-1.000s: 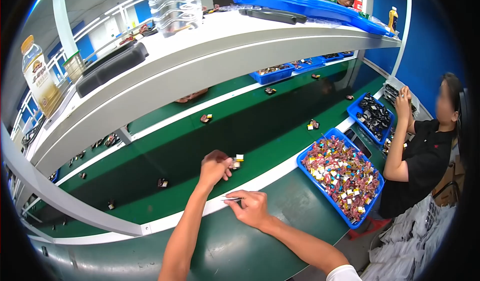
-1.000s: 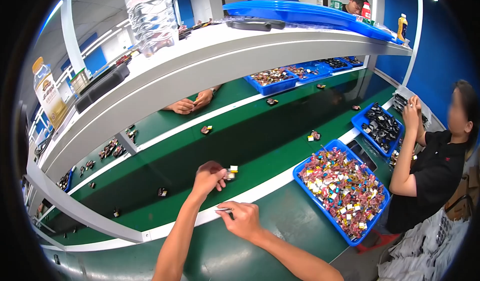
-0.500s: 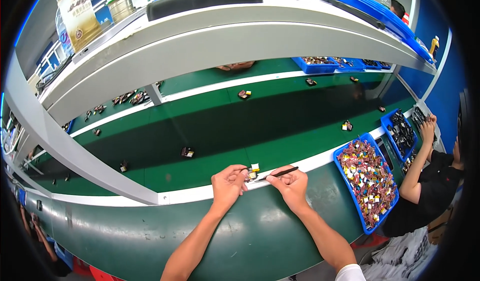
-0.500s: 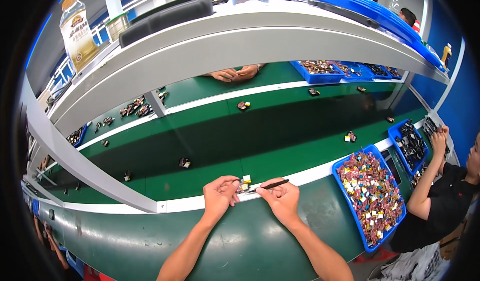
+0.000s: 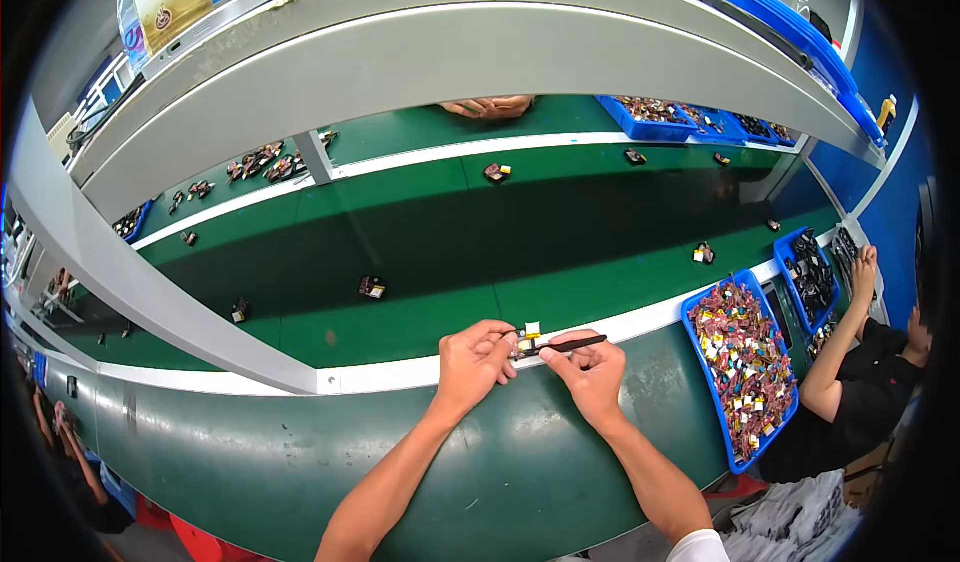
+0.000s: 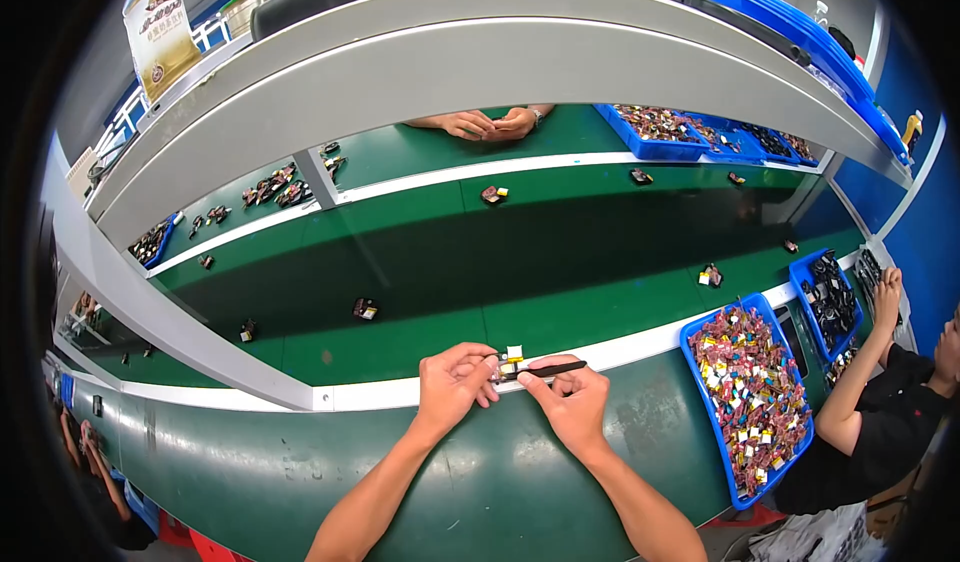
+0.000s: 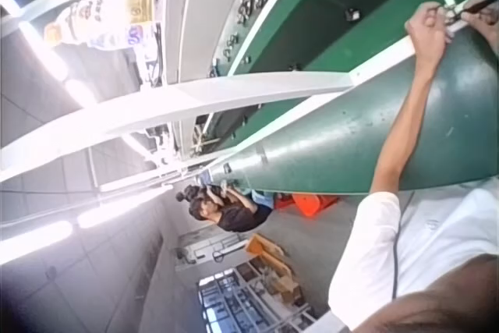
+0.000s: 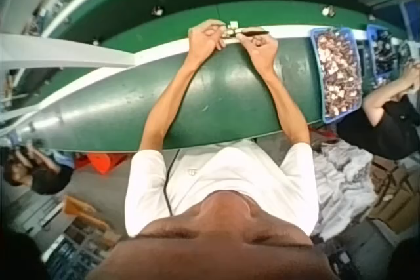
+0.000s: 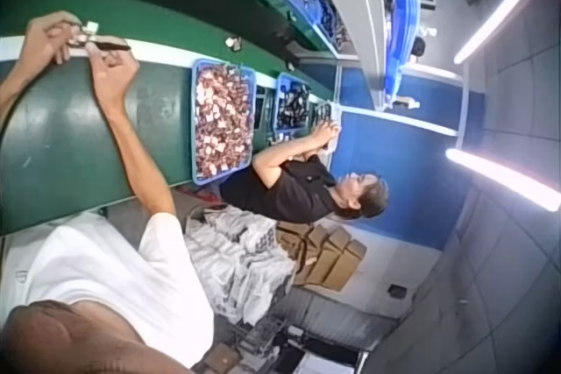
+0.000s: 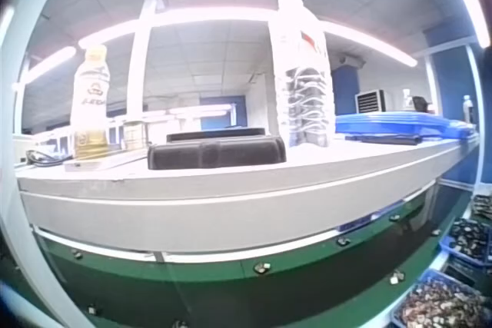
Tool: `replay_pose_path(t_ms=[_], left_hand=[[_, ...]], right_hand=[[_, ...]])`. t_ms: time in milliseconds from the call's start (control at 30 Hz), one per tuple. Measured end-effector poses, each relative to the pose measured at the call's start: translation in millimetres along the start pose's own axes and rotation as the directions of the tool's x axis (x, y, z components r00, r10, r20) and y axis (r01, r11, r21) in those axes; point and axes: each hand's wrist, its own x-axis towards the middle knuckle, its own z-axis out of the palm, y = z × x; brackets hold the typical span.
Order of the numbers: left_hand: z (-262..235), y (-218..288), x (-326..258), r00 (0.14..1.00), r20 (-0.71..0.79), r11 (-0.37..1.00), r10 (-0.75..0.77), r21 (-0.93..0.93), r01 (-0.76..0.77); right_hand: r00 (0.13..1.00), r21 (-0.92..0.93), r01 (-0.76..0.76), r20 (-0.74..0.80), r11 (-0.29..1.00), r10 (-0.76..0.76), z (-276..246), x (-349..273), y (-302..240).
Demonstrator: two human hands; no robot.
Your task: Assembling small electrical or mechanical components and marking them on a factory assembly line.
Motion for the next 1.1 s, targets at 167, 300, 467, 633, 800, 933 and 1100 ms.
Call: replay_pose_path(t_ms=[167,300,467,633,800,933,1100], left_hand=[[0,-1,-1,0.997,0.078,1.0,-0.01,-0.025,0.012],[-1,1,-2,0.994,0.106,0.999,0.026,-0.047,-0.021],[-2,-2,-2,0.992,0.119,0.997,0.043,-0.075,-0.034],[-2,-3,-1,0.993,0.115,0.996,0.036,-0.089,-0.026],[-4,-4,-1,0.994,0.108,0.997,0.029,-0.077,-0.02],[-4,-4,0,0.992,0.13,0.988,-0.001,-0.156,0.022],[-10,-5,3,0.983,0.179,0.978,-0.029,-0.2,0.065]], right_hand=[[0.996,0.053,-0.08,0.04,0.995,0.078,-1,0,-8],[0.956,0.264,-0.294,0.065,0.918,0.288,-3,3,-18],[0.934,0.236,-0.358,0.091,0.903,0.347,-6,4,-20],[0.925,0.204,-0.381,0.084,0.902,0.372,-6,4,-21],[0.939,0.209,-0.344,0.07,0.916,0.337,-3,3,-15],[0.976,0.28,-0.215,0.04,0.936,0.212,-1,0,-11],[0.996,0.171,-0.084,0.026,0.982,0.081,-1,-2,-9]])
